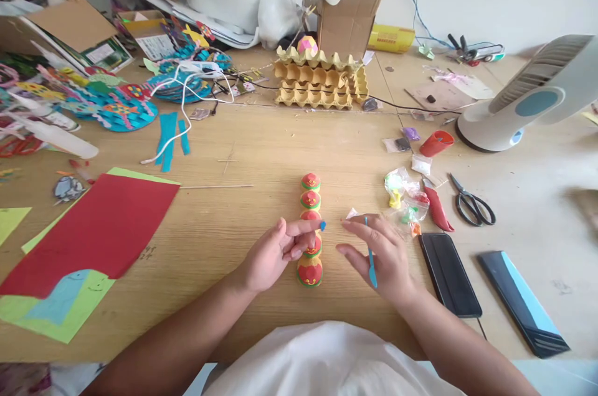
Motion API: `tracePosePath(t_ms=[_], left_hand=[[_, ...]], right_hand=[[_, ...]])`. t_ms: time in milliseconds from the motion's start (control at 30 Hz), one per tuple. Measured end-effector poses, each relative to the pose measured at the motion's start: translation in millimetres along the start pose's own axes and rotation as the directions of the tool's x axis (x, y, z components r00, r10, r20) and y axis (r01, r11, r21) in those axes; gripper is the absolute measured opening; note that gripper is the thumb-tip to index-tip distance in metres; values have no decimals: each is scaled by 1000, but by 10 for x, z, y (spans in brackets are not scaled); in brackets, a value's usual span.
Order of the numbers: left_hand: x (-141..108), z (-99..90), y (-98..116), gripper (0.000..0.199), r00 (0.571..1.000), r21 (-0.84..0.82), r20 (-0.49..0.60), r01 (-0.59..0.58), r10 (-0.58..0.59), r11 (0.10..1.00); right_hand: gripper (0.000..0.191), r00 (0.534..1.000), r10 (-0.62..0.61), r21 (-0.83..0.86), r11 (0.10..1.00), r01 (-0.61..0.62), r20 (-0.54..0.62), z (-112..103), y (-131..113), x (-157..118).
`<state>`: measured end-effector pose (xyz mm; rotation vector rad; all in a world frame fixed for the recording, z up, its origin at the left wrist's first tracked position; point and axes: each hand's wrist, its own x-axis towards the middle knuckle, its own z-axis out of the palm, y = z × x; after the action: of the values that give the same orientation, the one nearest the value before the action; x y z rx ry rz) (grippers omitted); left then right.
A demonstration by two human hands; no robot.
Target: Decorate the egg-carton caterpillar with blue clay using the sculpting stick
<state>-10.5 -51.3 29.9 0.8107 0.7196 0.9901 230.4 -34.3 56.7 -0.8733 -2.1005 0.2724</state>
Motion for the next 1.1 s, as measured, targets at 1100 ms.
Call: tracePosePath(t_ms=[1100], left_hand=[[26,16,5,29,901,603,-72,-302,427,739]], right_hand=[[38,849,507,502,700,-508,150,349,-46,-27]])
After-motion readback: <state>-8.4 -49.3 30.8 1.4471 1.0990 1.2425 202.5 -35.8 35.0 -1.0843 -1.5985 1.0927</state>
